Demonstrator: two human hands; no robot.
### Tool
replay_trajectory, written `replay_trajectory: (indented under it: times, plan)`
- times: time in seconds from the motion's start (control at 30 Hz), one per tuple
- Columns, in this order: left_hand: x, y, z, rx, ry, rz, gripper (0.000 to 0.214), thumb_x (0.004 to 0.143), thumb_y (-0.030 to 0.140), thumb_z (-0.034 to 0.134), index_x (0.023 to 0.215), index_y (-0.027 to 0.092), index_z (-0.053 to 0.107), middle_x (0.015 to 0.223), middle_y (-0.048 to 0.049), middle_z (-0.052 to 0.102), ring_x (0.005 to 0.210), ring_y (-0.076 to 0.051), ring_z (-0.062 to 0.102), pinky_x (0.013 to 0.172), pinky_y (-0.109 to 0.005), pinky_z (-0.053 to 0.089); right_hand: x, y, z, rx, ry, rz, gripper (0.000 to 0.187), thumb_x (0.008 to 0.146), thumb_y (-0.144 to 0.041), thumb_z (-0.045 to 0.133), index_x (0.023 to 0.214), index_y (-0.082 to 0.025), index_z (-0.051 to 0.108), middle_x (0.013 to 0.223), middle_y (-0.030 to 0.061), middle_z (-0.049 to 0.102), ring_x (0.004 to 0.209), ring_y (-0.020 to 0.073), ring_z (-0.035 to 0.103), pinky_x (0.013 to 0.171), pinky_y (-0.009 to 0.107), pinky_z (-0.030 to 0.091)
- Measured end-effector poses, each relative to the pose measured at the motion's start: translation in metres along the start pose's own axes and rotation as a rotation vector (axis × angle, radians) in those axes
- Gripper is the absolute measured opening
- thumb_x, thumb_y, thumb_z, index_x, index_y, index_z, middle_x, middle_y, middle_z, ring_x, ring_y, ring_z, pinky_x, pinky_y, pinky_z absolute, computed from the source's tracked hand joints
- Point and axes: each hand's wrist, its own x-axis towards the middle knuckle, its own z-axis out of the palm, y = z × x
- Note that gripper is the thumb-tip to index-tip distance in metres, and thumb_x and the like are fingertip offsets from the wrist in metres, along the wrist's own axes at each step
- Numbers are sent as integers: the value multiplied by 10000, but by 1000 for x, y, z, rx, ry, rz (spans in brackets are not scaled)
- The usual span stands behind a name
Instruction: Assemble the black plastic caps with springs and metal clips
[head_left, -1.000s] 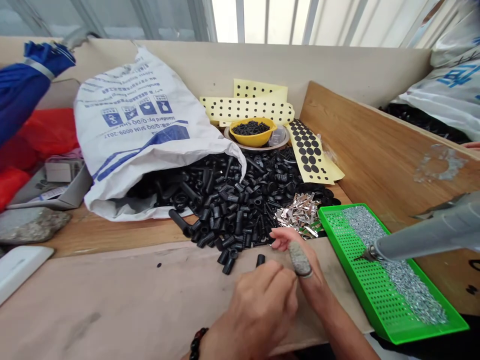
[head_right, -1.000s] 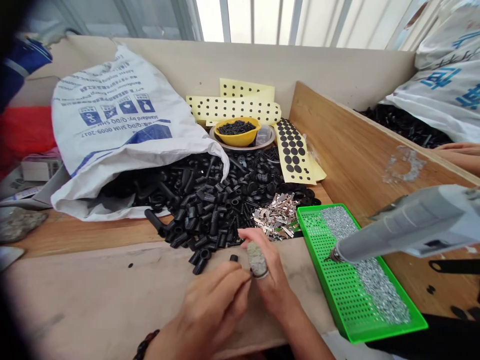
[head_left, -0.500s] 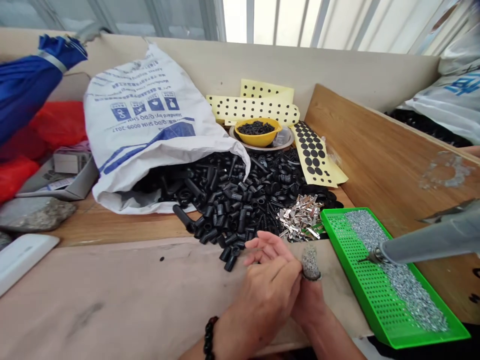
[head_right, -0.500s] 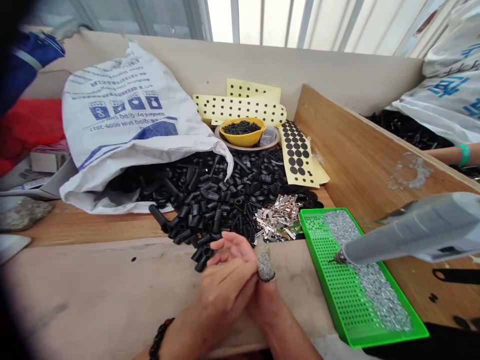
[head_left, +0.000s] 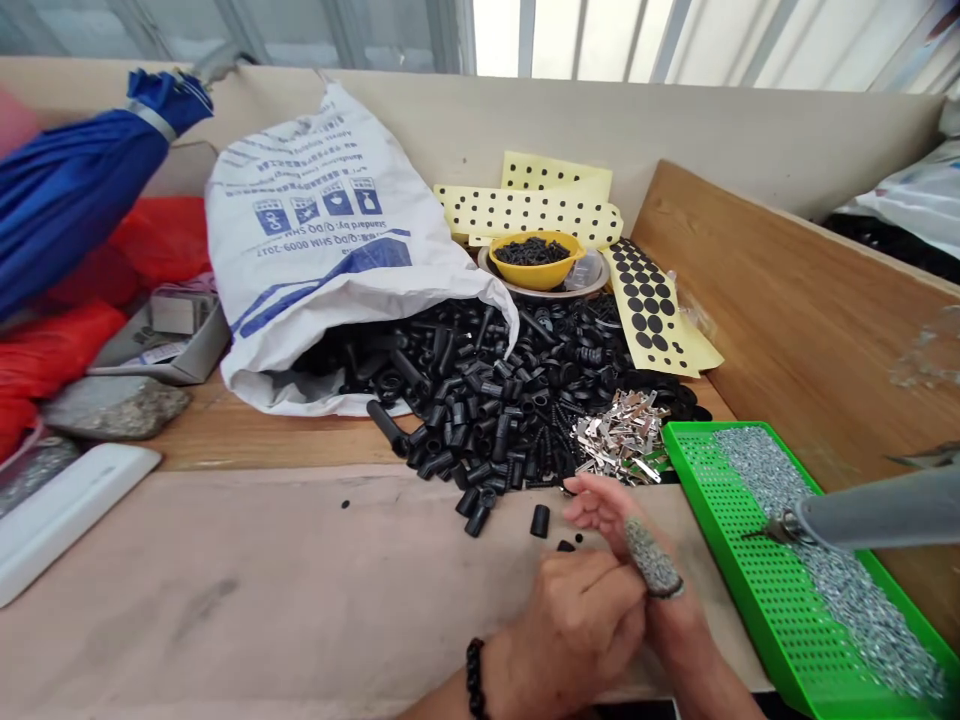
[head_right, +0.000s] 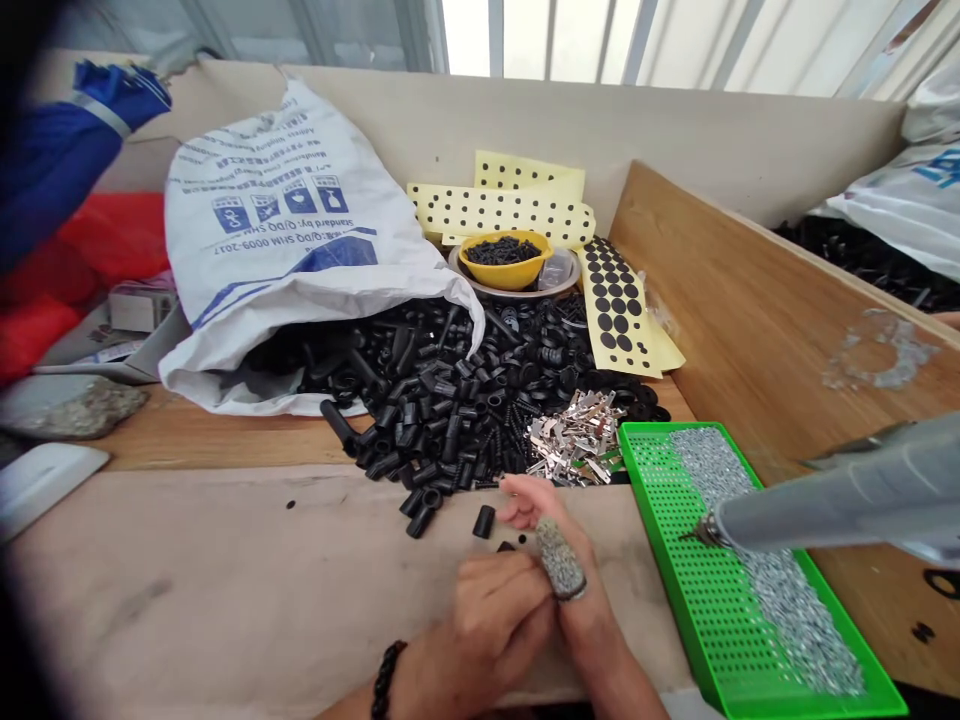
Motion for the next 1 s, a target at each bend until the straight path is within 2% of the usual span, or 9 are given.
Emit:
replay_trajectory:
  times: [0.1,0.2,0.33,0.43,0.53,0.63,0.73,0.87,1.0]
  plan:
    - [-3,-9,-11,21,-124,-94,201,906,185,380,866,157,574,771,-37,633,690,-145,586,613,-236,441,-6,-3,-25,-218,-16,-31,310,825,-264,445,1106,-252,578,1029,39,627,897,199,595,821,333,469]
    - [-8,-26,-32,99,-169,-299,162,895,201,418,938,176,573,835,-42,627,754,-167,593,658,-257,463,-7,-6,-40,-570,-27,-92,290,807,-191,455,1064,-238,581,1059,46,614,988,219,558,872,347,436]
    - [-10,-40,-46,230,-298,-550,152,877,211,451,983,177,555,902,-53,607,809,-193,598,695,-289,475,1,-2,-30,-876,-154,-223,389,718,-30,388,1013,-219,557,1008,57,589,950,212,541,820,348,451]
    - [-6,-39,-43,305,-405,-608,145,871,238,471,988,193,542,936,-43,596,821,-201,597,688,-295,476,11,6,-15,-1118,-120,-306,482,601,24,381,1005,-179,550,994,96,564,955,245,504,812,385,442]
    - [-1,-37,-37,354,-478,-614,123,874,222,452,945,190,547,936,-43,586,784,-193,593,663,-288,474,18,13,-8,-1298,-121,-339,432,544,29,398,899,-155,561,931,116,560,894,265,487,768,397,443]
    - [1,-39,-34,383,-533,-597,152,868,148,408,895,173,556,915,-51,581,782,-189,587,676,-289,470,20,17,-7,-1341,-163,-330,348,564,31,407,813,-166,549,877,102,553,836,250,478,727,371,441]
    - [-2,-43,-31,392,-522,-571,170,855,121,403,905,172,558,921,-52,574,800,-187,573,694,-289,467,20,18,-9,-1339,-161,-326,342,558,37,408,800,-167,538,872,93,550,826,240,474,720,359,433]
    - [-6,-47,-29,322,-426,-547,184,832,112,421,921,177,568,920,-49,570,834,-195,554,733,-303,463,20,20,-11,-1309,-141,-362,362,561,38,402,826,-170,534,890,91,553,835,241,481,717,364,434]
    - [-3,-49,-33,110,-258,-549,240,800,79,441,955,188,589,894,-28,574,823,-164,555,741,-264,453,16,14,-15,-1155,-134,-417,393,566,37,365,866,-169,513,932,96,550,888,230,500,761,372,451]
